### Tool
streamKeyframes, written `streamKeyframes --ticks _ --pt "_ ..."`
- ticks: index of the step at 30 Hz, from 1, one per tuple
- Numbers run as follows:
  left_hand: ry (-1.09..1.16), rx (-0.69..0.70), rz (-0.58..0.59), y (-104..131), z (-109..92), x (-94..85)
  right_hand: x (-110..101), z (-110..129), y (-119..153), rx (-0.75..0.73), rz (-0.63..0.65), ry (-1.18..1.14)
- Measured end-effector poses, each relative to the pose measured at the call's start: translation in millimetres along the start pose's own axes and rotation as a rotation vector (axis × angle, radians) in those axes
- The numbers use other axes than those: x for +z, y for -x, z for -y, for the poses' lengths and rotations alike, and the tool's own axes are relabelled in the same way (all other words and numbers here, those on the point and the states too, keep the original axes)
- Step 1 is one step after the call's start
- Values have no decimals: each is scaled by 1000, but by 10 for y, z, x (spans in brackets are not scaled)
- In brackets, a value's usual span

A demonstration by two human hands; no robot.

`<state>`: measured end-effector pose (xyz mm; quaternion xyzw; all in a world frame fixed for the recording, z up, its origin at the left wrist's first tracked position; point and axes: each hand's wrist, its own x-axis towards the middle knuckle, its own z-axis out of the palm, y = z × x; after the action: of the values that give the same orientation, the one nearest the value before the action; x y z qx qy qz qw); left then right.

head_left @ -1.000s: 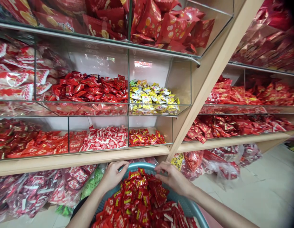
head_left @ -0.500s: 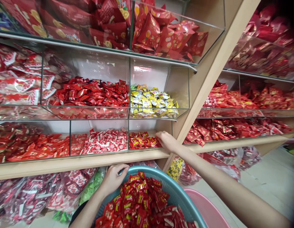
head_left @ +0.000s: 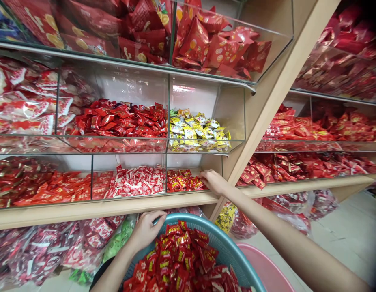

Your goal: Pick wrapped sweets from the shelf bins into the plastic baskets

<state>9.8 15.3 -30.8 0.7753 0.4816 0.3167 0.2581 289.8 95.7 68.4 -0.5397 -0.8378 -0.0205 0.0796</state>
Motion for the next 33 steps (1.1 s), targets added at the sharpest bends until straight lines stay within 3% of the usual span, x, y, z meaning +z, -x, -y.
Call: streamKeyframes --ticks 10,13,15,18,21,27,33 --pt "5 0 11 -5 -26 -9 -254 206 275 7 -236 -108" --pt "2 0 3 -9 -11 1 -326 273 468 36 -361 -297" --pt "1 2 1 -9 -2 10 -316 319 604 90 -380 -542" --pt "6 1 2 -9 4 19 -252 383 780 208 -289 -1016" --pt "22 -2 0 -10 -2 19 -209 427 896 295 -197 -1275" --pt "32 -7 -1 -13 -33 -4 -115 461 1030 364 -144 -1359" --pt "36 -14 2 -18 -39 -9 213 602 1240 291 7 -1329"
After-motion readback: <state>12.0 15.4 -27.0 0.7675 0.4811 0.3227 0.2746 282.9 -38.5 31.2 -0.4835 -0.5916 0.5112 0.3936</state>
